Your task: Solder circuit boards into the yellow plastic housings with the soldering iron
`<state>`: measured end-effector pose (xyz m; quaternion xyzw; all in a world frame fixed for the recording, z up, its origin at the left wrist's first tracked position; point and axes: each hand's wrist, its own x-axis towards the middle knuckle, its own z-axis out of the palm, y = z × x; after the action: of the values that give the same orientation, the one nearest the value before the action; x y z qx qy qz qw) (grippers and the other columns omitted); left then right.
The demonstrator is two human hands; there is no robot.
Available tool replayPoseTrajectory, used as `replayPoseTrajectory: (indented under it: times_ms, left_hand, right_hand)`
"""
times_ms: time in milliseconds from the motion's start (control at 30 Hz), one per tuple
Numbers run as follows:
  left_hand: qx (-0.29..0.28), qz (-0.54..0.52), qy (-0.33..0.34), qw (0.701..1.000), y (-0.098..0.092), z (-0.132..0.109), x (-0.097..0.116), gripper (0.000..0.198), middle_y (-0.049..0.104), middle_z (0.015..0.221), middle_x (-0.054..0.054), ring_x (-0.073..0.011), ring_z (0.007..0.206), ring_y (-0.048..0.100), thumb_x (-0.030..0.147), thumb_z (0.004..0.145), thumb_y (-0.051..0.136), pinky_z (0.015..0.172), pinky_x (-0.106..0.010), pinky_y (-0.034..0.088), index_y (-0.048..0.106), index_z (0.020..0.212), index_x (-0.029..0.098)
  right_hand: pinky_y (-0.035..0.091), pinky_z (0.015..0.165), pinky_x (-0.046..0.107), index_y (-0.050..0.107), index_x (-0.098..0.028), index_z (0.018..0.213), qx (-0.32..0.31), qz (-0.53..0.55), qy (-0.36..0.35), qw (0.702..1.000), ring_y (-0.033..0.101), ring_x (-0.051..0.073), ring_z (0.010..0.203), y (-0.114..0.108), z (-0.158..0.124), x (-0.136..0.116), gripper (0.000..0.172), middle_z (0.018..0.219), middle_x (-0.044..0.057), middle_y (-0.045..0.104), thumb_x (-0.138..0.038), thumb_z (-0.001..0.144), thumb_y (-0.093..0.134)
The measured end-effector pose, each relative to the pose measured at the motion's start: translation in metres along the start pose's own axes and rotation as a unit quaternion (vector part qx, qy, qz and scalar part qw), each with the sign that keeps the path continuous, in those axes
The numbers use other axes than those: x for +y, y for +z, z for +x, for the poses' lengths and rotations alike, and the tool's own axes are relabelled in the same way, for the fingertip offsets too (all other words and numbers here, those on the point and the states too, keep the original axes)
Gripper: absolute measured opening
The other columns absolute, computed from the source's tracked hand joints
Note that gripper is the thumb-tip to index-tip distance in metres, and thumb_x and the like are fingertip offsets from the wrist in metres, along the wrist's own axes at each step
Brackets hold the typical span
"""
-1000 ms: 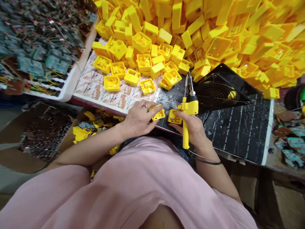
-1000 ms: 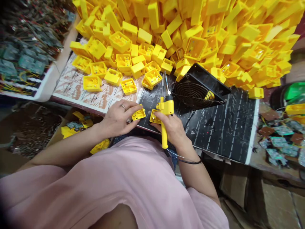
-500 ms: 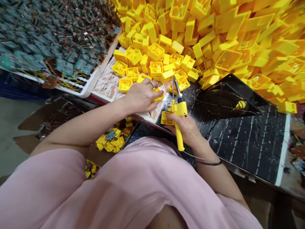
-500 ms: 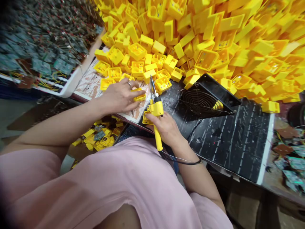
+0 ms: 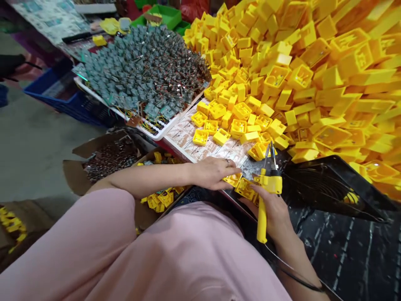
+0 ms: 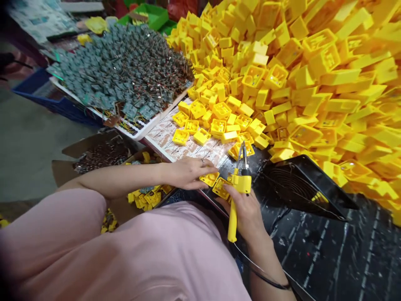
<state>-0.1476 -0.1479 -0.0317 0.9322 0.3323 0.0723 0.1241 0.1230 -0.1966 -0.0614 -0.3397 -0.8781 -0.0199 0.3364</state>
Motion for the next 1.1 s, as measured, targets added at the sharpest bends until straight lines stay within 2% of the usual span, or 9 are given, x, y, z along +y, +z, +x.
replayPoseTrajectory:
  times_ms: [100, 167, 233, 333, 500, 700, 800, 933, 1100]
  left_hand:
    - [0.050, 0.073, -0.068, 0.994, -0.028, -0.004, -0.030, 0.046, 0.072, 0.136, -0.014, -0.0258, 0.104, 0.073, 0.052, 0.106, 0.056, 0.079, -0.039, 0.060, 0.072, 0.131, 0.017]
    - [0.074, 0.182, -0.160, 0.967, -0.056, -0.014, -0.069, 0.035, 0.075, 0.120, -0.012, -0.0276, 0.108, 0.067, 0.031, 0.109, 0.044, 0.087, -0.047, 0.058, 0.077, 0.110, 0.017]
    - [0.085, 0.264, -0.244, 0.929, -0.081, -0.030, -0.110, 0.031, 0.071, 0.130, -0.008, -0.0280, 0.128, 0.055, 0.024, 0.108, 0.045, 0.109, -0.061, 0.049, 0.075, 0.107, 0.019]
    - [0.054, 0.279, -0.241, 0.928, -0.105, -0.056, -0.149, 0.032, 0.064, 0.146, -0.001, -0.0219, 0.145, 0.035, 0.031, 0.111, 0.045, 0.129, -0.062, 0.030, 0.071, 0.097, 0.019]
    - [0.130, 0.202, -0.320, 0.916, -0.134, -0.080, -0.139, 0.035, 0.078, 0.112, -0.003, -0.0212, 0.110, 0.063, 0.047, 0.103, 0.057, 0.106, -0.046, 0.052, 0.077, 0.104, 0.018]
    - [0.277, 0.005, -0.311, 0.909, -0.162, -0.056, -0.104, 0.034, 0.070, 0.084, 0.001, -0.0063, 0.072, 0.048, 0.046, 0.089, 0.070, 0.079, -0.029, 0.049, 0.076, 0.097, 0.014]
    - [0.264, -0.142, -0.251, 0.920, -0.141, -0.033, -0.095, 0.052, 0.068, 0.089, -0.001, -0.0064, 0.071, 0.053, 0.049, 0.087, 0.072, 0.074, -0.029, 0.052, 0.072, 0.122, 0.010]
    - [0.212, -0.260, -0.200, 0.920, -0.068, -0.022, -0.071, 0.053, 0.072, 0.101, -0.005, -0.0122, 0.068, 0.062, 0.049, 0.092, 0.066, 0.066, -0.033, 0.059, 0.070, 0.137, 0.021]
    - [0.117, 0.002, -0.196, 0.974, -0.001, -0.042, -0.032, 0.036, 0.074, 0.084, -0.011, -0.0298, 0.087, 0.073, 0.039, 0.096, 0.053, 0.081, -0.049, 0.059, 0.082, 0.099, 0.018]
  right_hand:
    - [0.069, 0.075, 0.043, 0.058, -0.026, 0.145, 0.029, -0.021, 0.017, 0.999, 0.082, 0.031, 0.086, -0.002, -0.006, 0.003, 0.056, 0.106, 0.008, 0.082, -0.043, 0.095, 0.079]
    - [0.069, 0.076, 0.041, 0.059, -0.024, 0.145, 0.053, -0.032, 0.028, 0.998, 0.082, 0.031, 0.090, -0.002, -0.012, 0.007, 0.062, 0.112, 0.010, 0.082, -0.036, 0.090, 0.085]
    - [0.069, 0.075, 0.038, 0.059, -0.024, 0.145, 0.065, -0.037, 0.025, 0.997, 0.083, 0.029, 0.090, -0.002, -0.017, 0.010, 0.064, 0.113, 0.009, 0.083, -0.027, 0.088, 0.087]
    - [0.068, 0.073, 0.034, 0.061, -0.026, 0.143, 0.061, -0.042, 0.014, 0.997, 0.083, 0.026, 0.086, 0.000, -0.020, 0.013, 0.059, 0.108, 0.005, 0.084, -0.021, 0.089, 0.085]
    - [0.066, 0.067, 0.031, 0.063, -0.025, 0.142, 0.066, -0.052, 0.033, 0.996, 0.082, 0.026, 0.080, 0.000, -0.019, 0.013, 0.056, 0.104, 0.005, 0.084, -0.018, 0.089, 0.083]
    - [0.069, 0.075, 0.034, 0.063, -0.027, 0.142, 0.075, -0.045, 0.056, 0.995, 0.083, 0.026, 0.086, -0.002, -0.017, 0.012, 0.055, 0.112, 0.006, 0.083, -0.022, 0.091, 0.083]
    - [0.069, 0.084, 0.038, 0.063, -0.027, 0.139, 0.066, -0.028, 0.084, 0.994, 0.082, 0.028, 0.097, -0.005, -0.014, 0.005, 0.052, 0.120, 0.009, 0.081, -0.024, 0.091, 0.083]
    - [0.066, 0.090, 0.042, 0.061, -0.027, 0.133, 0.042, 0.006, 0.091, 0.995, 0.079, 0.027, 0.094, -0.003, 0.001, -0.011, 0.049, 0.109, 0.007, 0.080, -0.029, 0.090, 0.084]
    - [0.062, 0.092, 0.041, 0.060, -0.029, 0.133, -0.019, -0.005, 0.050, 0.999, 0.073, 0.024, 0.083, 0.013, 0.024, -0.017, 0.038, 0.092, 0.002, 0.074, -0.031, 0.098, 0.073]
